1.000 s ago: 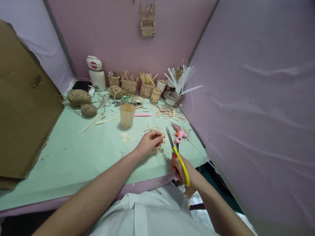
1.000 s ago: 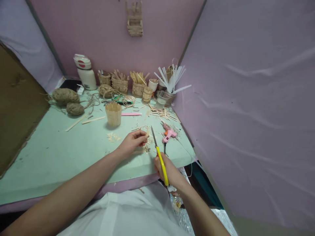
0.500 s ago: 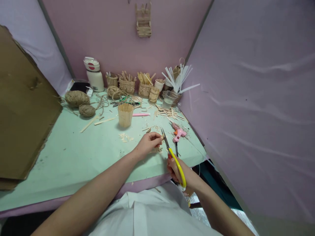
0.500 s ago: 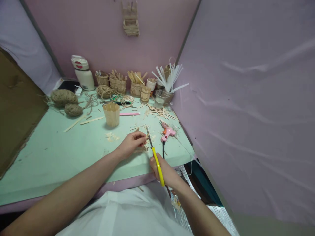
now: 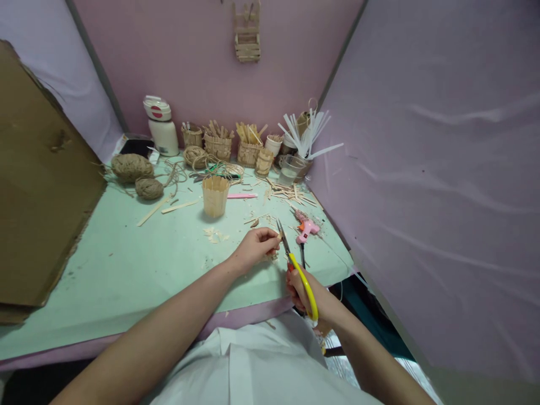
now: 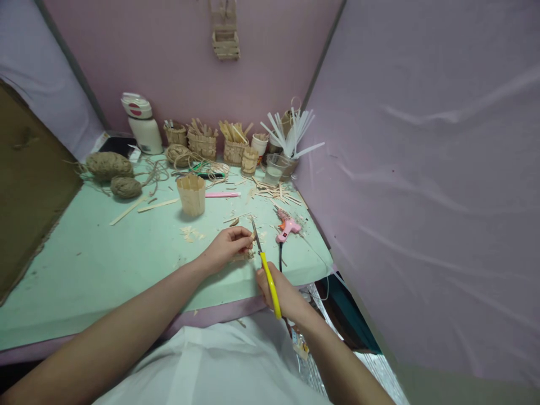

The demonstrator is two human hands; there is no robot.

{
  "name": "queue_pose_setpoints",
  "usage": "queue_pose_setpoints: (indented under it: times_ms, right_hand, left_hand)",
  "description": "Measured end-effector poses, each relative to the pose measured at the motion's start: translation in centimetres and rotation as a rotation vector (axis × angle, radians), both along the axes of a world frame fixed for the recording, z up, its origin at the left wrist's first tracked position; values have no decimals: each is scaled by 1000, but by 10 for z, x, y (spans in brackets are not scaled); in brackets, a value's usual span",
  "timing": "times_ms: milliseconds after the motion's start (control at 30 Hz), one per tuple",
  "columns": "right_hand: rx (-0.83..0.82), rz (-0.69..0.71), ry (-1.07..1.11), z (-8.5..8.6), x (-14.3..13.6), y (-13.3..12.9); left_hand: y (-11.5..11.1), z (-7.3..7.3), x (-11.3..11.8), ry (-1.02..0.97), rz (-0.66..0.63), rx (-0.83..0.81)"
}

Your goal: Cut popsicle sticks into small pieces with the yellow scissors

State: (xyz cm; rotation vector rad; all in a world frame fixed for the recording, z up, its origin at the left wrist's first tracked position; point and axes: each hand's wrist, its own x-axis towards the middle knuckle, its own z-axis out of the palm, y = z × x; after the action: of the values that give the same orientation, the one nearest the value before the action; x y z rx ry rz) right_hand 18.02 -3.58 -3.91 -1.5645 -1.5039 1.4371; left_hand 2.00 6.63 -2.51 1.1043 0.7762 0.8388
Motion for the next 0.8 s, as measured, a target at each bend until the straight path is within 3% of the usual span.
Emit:
queue_pose_setpoints:
  times_ms: [433, 800]
  right_hand:
    - [106, -20, -152, 20, -6, -3]
    - [200, -45, -150, 4, 2, -3]
  left_hand:
    - [1, 2, -1, 38, -18, -24]
    - [2, 3, -3, 14, -61, -41]
